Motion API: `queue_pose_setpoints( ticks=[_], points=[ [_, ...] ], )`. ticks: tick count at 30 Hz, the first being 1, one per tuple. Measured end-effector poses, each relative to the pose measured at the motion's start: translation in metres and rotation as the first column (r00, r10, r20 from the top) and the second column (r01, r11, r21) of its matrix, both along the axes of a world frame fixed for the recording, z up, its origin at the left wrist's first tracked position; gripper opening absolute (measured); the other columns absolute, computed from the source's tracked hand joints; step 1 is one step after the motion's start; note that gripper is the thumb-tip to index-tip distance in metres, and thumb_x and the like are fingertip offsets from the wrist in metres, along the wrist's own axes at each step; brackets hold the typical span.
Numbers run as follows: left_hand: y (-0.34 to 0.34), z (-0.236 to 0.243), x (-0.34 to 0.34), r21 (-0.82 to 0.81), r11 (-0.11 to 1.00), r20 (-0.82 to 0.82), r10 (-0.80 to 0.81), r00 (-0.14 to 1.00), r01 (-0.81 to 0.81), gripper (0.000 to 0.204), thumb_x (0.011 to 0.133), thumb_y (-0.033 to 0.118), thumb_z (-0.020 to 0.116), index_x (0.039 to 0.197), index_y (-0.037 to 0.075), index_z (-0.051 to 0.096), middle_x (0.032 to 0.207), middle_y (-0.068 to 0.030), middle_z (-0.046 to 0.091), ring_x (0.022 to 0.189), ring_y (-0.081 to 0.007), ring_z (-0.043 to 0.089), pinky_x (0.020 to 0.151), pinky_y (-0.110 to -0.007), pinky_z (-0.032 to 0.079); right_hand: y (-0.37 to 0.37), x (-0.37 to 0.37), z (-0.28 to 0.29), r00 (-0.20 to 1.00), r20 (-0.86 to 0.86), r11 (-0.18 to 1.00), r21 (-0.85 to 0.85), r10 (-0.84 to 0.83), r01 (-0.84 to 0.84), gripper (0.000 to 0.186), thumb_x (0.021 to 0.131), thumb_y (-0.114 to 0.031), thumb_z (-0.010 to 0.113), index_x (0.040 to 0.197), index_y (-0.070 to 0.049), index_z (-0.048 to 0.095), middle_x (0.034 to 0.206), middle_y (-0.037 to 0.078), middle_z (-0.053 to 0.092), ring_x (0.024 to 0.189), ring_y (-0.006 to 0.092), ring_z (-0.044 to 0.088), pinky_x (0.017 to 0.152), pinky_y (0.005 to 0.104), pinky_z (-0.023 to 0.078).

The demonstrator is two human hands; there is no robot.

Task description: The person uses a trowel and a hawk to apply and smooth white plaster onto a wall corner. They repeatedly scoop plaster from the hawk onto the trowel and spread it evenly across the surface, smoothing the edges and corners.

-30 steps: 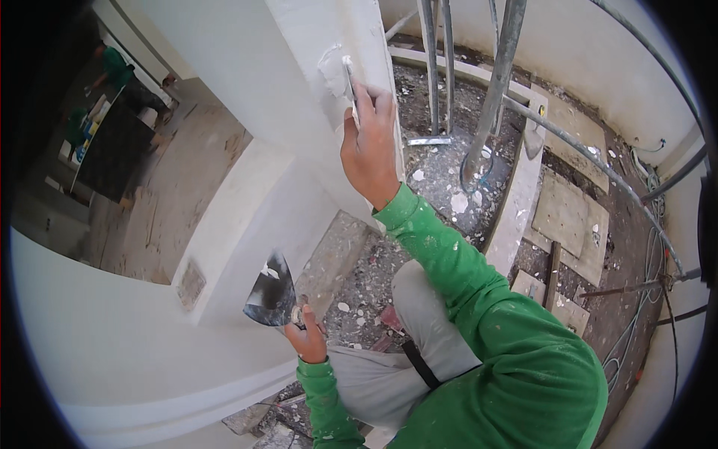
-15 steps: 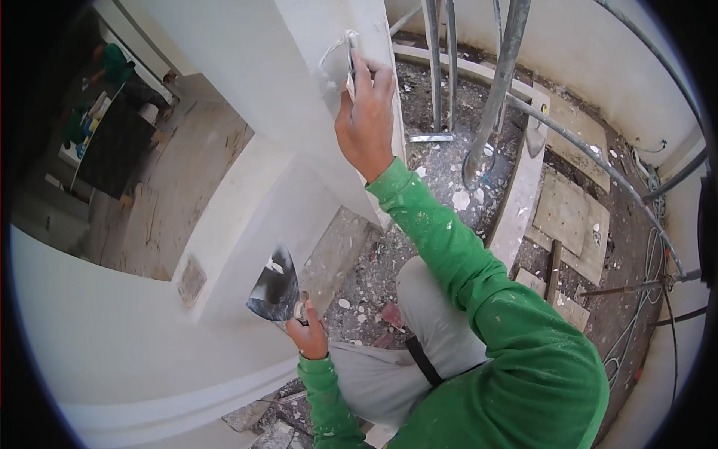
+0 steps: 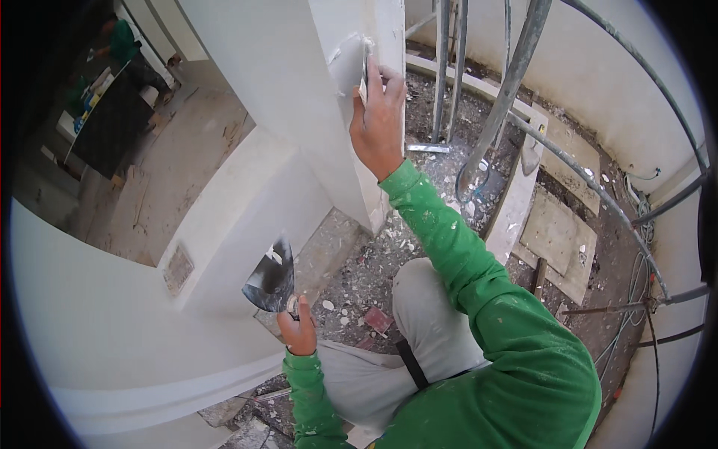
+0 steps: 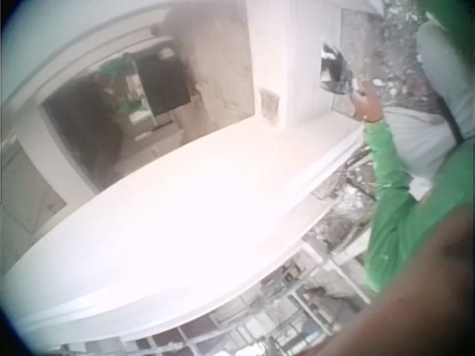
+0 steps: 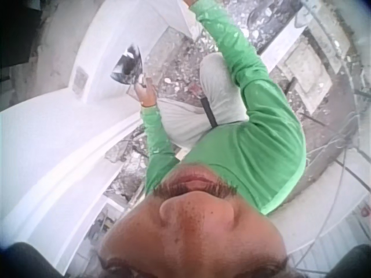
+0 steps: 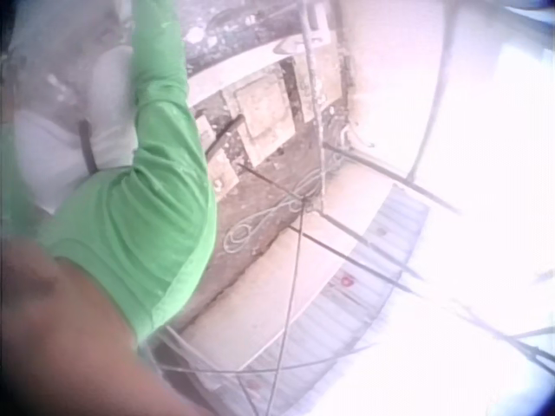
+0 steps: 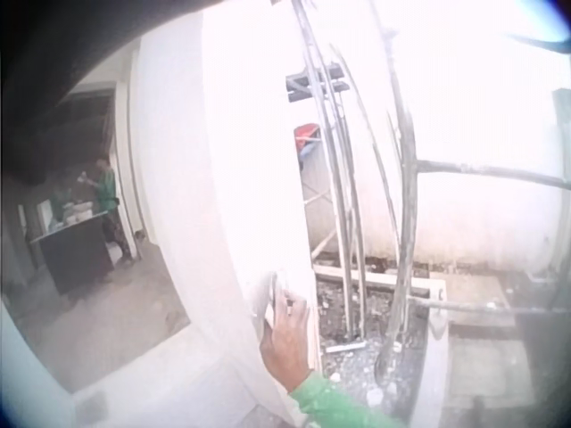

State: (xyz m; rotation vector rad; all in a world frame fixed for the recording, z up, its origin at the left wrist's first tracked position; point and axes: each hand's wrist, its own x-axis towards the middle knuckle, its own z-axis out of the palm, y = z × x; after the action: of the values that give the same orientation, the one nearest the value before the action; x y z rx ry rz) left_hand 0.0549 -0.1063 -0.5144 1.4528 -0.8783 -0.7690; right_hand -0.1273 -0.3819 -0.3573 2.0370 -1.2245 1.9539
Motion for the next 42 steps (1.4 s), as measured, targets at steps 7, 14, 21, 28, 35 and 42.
queue_pose_setpoints(
  ticks=[7, 14, 21, 28, 35, 42],
  points=[
    [0.007, -0.001, 0.0, 0.007, 1.0, 0.03, 0.014, 0.999, -0.014, 0.016, 0.095, 0.012, 0.056, 0.102, 0.0, 0.049, 0.077, -0.0064, 0.056, 0.051, -0.0086, 0.047, 0.041, -0.023, 0.041, 0.042, 0.02, -0.059, 0.977, -0.077, 0.977, 0.099, 0.197, -0.189, 0.066, 0.082, 0.008, 0.055, 0.144, 0.006, 0.03, 0.122, 0.023, 0.039, 0.112, 0.0388, 0.039, 0.098, 0.0449, 0.033],
    [0.0, 0.01, -0.012, -0.046, 0.999, -0.05, -0.023, 0.998, 0.02, 0.016, 0.096, 0.014, 0.055, 0.1, 0.001, 0.047, 0.073, -0.0069, 0.053, 0.052, -0.0103, 0.048, 0.042, -0.024, 0.042, 0.014, 0.036, -0.05, 0.997, -0.081, 0.998, 0.066, -0.019, 0.025, 0.074, 0.078, 0.006, 0.055, 0.144, 0.01, 0.022, 0.127, 0.024, 0.037, 0.112, 0.0406, 0.038, 0.098, 0.0478, 0.033],
    [0.011, 0.032, -0.006, -0.21, 0.919, -0.279, -0.383, 0.881, 0.333, 0.03, 0.1, 0.029, 0.051, 0.1, 0.0, 0.044, 0.074, -0.007, 0.051, 0.055, -0.0146, 0.053, 0.048, -0.027, 0.045, 0.071, -0.017, -0.064, 0.915, -0.154, 0.926, 0.125, 0.374, -0.357, 0.057, 0.084, 0.002, 0.057, 0.139, -0.002, 0.044, 0.118, 0.018, 0.047, 0.108, 0.0333, 0.047, 0.094, 0.0397, 0.04],
    [0.013, 0.062, 0.006, -0.096, 0.517, -0.243, -0.841, 0.484, 0.851, 0.033, 0.101, 0.033, 0.049, 0.098, 0.0, 0.049, 0.073, -0.0056, 0.056, 0.061, -0.0103, 0.056, 0.051, -0.025, 0.045, 0.105, -0.048, 0.018, 0.285, 0.764, 0.029, 0.33, 0.579, -0.944, 0.038, 0.095, -0.024, 0.061, 0.12, 0.002, 0.049, 0.1, 0.005, 0.064, 0.086, 0.0091, 0.062, 0.078, 0.0243, 0.049],
    [0.002, 0.076, 0.002, 0.014, 0.385, -0.16, -0.91, 0.382, 0.923, 0.026, 0.1, 0.025, 0.052, 0.099, -0.001, 0.051, 0.072, -0.0041, 0.057, 0.057, -0.0061, 0.052, 0.048, -0.024, 0.042, 0.107, -0.048, -0.022, 0.389, 0.399, -0.099, 0.793, 0.831, -0.602, 0.055, 0.081, -0.046, 0.075, 0.106, 0.0, 0.058, 0.09, 0.0, 0.064, 0.079, 0.0082, 0.056, 0.069, 0.0259, 0.046],
    [0.014, 0.081, 0.003, -0.237, 0.625, -0.339, -0.771, 0.54, 0.744, 0.042, 0.097, 0.024, 0.057, 0.127, 0.0, 0.039, 0.079, -0.0085, 0.052, 0.057, -0.0127, 0.051, 0.042, -0.026, 0.041, 0.089, -0.068, -0.053, 0.649, 0.511, 0.389, 0.529, 0.564, -0.754, 0.04, 0.092, -0.035, 0.066, 0.109, 0.001, 0.056, 0.09, 0.001, 0.061, 0.079, 0.0103, 0.054, 0.07, 0.0287, 0.044]
  ],
)
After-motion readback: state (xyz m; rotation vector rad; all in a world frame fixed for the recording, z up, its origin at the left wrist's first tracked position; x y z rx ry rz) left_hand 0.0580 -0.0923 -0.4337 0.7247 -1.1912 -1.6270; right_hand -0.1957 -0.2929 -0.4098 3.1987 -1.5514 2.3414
